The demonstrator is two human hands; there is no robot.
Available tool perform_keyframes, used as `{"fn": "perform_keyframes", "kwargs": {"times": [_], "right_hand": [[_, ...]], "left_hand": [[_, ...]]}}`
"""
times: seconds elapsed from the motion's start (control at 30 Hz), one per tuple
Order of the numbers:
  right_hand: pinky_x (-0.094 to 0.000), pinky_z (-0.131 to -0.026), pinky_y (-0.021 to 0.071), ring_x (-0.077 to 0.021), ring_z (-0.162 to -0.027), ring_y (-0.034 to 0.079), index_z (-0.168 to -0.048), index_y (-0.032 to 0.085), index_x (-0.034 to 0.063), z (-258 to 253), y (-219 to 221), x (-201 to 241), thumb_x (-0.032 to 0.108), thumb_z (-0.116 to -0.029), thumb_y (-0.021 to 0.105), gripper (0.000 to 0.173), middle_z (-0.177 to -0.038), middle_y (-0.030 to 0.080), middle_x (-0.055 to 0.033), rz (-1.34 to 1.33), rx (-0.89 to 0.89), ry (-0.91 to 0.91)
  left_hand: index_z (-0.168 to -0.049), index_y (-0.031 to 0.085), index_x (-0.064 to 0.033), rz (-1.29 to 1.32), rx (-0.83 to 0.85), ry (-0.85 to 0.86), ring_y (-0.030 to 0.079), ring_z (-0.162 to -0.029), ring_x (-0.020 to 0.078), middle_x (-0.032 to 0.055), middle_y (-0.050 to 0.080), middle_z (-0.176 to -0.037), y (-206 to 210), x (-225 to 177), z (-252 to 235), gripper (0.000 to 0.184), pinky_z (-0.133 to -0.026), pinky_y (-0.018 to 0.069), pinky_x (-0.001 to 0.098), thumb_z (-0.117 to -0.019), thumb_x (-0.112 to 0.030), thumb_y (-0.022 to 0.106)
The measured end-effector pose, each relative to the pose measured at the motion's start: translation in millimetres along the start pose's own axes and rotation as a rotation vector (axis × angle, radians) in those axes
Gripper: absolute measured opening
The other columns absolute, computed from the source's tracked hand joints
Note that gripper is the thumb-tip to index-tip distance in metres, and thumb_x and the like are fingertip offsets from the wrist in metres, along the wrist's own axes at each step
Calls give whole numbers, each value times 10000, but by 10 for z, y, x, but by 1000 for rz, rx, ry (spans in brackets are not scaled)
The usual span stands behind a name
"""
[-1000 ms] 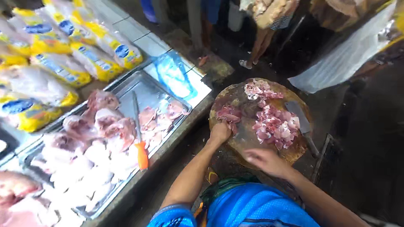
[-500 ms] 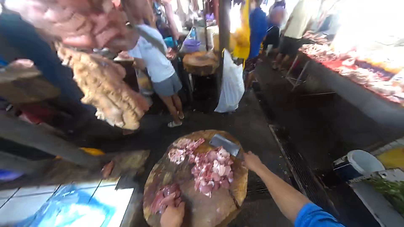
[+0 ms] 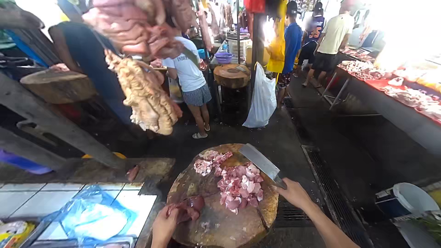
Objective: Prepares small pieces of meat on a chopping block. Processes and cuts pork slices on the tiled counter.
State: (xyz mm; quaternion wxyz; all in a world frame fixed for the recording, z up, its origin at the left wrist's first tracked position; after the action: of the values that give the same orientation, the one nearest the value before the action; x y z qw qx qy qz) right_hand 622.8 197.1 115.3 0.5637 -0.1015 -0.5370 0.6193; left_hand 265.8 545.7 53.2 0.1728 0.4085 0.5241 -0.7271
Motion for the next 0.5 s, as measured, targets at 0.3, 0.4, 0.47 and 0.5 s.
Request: {"fn": "perform_keyframes", "kwargs": {"times": [0.3,0.4,0.47,0.5], "right_hand": [[-601,-950,530,-376,-1061,706,-1341,650,118,1339,1256,439,572,-946,655,603,-1103,739,-189,125,284,28],[-600,-946,531,-372,-1062,709,-1337,657,131,1518,1625,525,586,-966,616,588,-1105,745,-170,203,304,50],[-605,-925,542,-373,-1037,714,-1317,661,124,1577,1840,520,588,-969,607,582,-1085,745,-167,240,277,42],[-605,-918,545,-372,-1030,716,-1321,660,129,1602,1926,538,580,-972,607,572,-1084,746,-164,256,279,43]], "left_hand": [[-1251,655,27,29,37,162,576,-1287,360,247,621,-1325,83,622,-502,362,-1116,430,532,-1004,-179,490],[-1321,625,21,75,93,243,562,-1333,300,205,613,-1383,156,684,-607,393,-1155,416,469,-1027,-160,437],[-1385,603,5,108,145,253,510,-1399,290,193,573,-1456,162,705,-636,421,-1200,370,465,-1051,-151,399],[-1408,586,-6,121,163,249,492,-1416,287,189,554,-1479,171,752,-649,440,-1206,357,474,-1054,-152,370]]}}
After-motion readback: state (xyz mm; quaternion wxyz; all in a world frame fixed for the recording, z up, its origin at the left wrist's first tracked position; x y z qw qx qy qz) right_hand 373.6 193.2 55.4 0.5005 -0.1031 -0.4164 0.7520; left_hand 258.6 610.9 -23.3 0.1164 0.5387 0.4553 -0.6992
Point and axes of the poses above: each hand's wrist, its own z-axis away from the middle knuckle, its own y-axis out of the palm, x = y × z, the point moved 3 cm from there along -z, towards the middle knuckle
